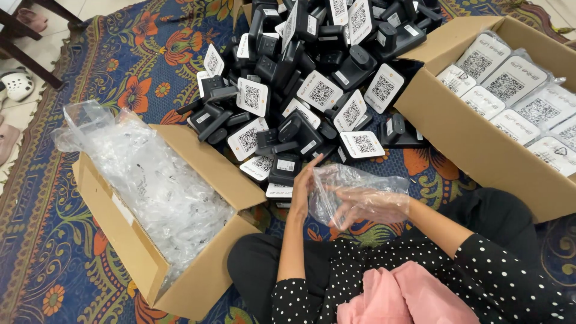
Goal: The person packages small electronic devices with QR labels into plastic bags and cardboard boxes while sitting on the floor.
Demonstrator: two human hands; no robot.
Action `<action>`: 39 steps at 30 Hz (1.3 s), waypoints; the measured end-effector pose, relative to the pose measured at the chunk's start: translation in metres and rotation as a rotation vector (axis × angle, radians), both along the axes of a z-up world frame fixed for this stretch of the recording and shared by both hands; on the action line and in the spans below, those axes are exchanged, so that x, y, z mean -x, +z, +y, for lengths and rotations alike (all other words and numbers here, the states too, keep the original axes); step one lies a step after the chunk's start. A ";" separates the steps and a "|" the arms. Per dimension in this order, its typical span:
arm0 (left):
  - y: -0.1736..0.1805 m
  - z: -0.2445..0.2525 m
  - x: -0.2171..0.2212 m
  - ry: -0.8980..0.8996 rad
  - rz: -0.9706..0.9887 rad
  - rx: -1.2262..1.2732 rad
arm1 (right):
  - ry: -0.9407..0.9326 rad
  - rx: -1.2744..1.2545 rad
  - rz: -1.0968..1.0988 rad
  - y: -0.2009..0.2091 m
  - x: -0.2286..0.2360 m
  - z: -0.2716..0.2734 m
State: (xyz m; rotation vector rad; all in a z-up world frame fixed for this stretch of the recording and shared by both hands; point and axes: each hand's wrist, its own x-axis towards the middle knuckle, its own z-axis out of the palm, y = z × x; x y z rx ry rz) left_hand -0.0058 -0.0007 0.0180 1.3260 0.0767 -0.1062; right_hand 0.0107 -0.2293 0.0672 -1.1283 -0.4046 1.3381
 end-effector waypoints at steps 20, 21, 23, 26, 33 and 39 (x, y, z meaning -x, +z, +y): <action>-0.024 0.017 -0.002 0.666 -0.125 -0.753 | -0.192 0.106 -0.011 0.003 -0.036 -0.014; -0.019 0.017 0.001 0.743 -0.141 -0.889 | -0.191 0.105 -0.041 -0.002 -0.040 -0.019; -0.021 0.020 0.003 0.777 -0.107 -1.029 | -0.231 0.149 -0.060 -0.002 -0.045 -0.028; -0.017 0.026 0.004 0.848 -0.051 -1.192 | -0.328 0.180 -0.065 -0.034 -0.059 -0.047; 0.000 0.029 0.008 0.911 0.088 -1.292 | -0.500 0.276 -0.033 -0.074 -0.066 -0.062; -0.025 -0.029 0.004 0.591 -0.487 -1.365 | -0.433 0.424 -0.101 -0.084 -0.061 -0.044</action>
